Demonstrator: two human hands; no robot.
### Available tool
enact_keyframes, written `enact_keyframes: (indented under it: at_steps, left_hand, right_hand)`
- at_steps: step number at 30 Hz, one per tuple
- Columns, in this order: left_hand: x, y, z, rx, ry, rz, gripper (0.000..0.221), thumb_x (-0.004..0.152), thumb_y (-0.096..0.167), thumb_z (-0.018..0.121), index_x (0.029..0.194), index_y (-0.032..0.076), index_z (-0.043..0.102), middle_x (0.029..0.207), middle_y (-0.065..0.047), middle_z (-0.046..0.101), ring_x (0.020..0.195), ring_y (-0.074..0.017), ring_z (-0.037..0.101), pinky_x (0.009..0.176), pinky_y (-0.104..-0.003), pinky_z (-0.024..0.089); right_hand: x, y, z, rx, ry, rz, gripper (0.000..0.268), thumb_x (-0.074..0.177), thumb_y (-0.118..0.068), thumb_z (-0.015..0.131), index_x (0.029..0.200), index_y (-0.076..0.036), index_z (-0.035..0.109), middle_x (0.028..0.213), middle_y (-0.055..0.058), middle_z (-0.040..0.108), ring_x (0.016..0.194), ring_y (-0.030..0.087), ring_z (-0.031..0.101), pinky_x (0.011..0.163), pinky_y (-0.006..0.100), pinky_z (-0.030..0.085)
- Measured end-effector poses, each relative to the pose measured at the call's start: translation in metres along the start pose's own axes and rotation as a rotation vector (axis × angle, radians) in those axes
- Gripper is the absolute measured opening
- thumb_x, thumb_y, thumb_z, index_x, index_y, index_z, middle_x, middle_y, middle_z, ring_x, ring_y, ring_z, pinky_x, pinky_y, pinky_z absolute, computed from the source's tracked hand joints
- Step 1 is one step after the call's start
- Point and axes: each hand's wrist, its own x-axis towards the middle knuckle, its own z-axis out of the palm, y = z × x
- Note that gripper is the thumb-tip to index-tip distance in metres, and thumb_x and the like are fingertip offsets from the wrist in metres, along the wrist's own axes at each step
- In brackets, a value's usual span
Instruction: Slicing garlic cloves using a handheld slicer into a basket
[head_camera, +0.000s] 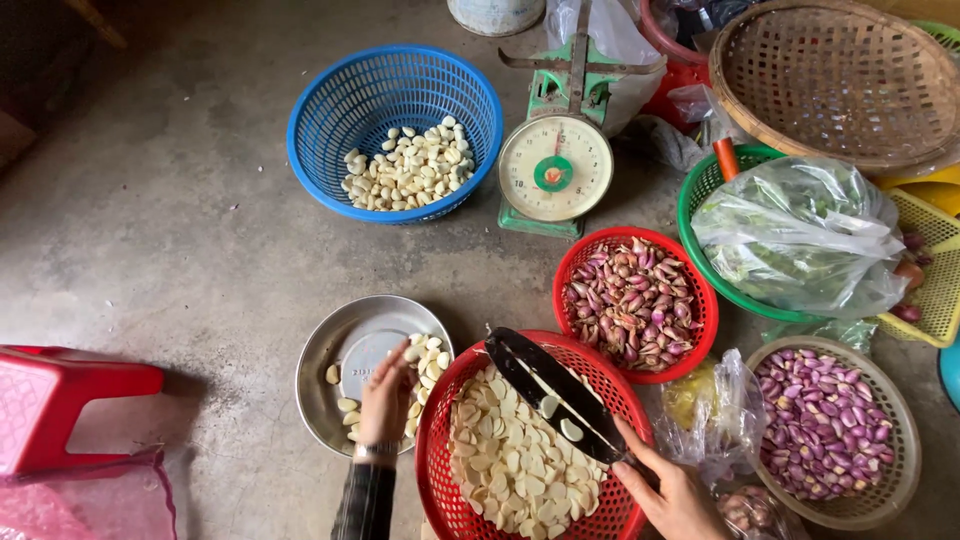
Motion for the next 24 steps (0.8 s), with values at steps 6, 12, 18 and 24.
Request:
enact_keyframes:
  at_steps: [6, 12, 18, 24]
  left_hand:
    - [-0.107, 0.006, 0.074, -0.411, -0.214, -0.271, 0.028, 0.092, 0.002, 0.057, 0.119, 0.003, 0.066, 0.151, -0.014, 0.058, 0.107, -0.0216, 0.058, 0.091, -0.033, 0.047]
    - [-0.145, -0.018, 0.107, -0.379, -0.304, -0.191, 0.011, 0.084, -0.008, 0.074, 0.091, 0.001, 0.074, 0.092, -0.012, 0.08, 0.081, -0.0214, 0.073, 0.082, -0.038, 0.058]
    - [-0.155, -0.014, 0.108, -0.436, -0.381, -0.121, 0.018, 0.096, 0.004, 0.065, 0.11, -0.001, 0.074, 0.106, -0.015, 0.078, 0.097, -0.0242, 0.071, 0.094, -0.04, 0.053]
    - [-0.169, -0.019, 0.109, -0.403, -0.208, -0.123, 0.021, 0.09, -0.008, 0.064, 0.107, -0.001, 0.075, 0.102, -0.018, 0.079, 0.091, -0.0272, 0.073, 0.089, -0.04, 0.057]
  right_hand:
    - [-0.005, -0.005, 0.013, -0.15, 0.128, -0.365, 0.06, 0.095, -0.047, 0.058, 0.153, -0.037, 0.048, 0.037, 0.0, 0.036, 0.033, 0.014, 0.039, 0.044, 0.032, 0.037]
    - [-0.017, -0.01, 0.007, -0.24, 0.261, -0.588, 0.059, 0.094, -0.049, 0.065, 0.149, -0.035, 0.053, 0.04, 0.004, 0.051, 0.033, 0.021, 0.05, 0.044, 0.041, 0.043]
    - [-0.023, -0.003, 0.004, -0.141, 0.281, -0.664, 0.058, 0.094, -0.034, 0.067, 0.15, -0.025, 0.053, 0.055, 0.0, 0.057, 0.041, 0.018, 0.052, 0.044, 0.04, 0.041]
    - [-0.033, -0.007, 0.004, -0.185, 0.373, -0.812, 0.058, 0.096, -0.037, 0.068, 0.15, -0.02, 0.052, 0.054, -0.006, 0.048, 0.043, 0.011, 0.043, 0.043, 0.033, 0.041]
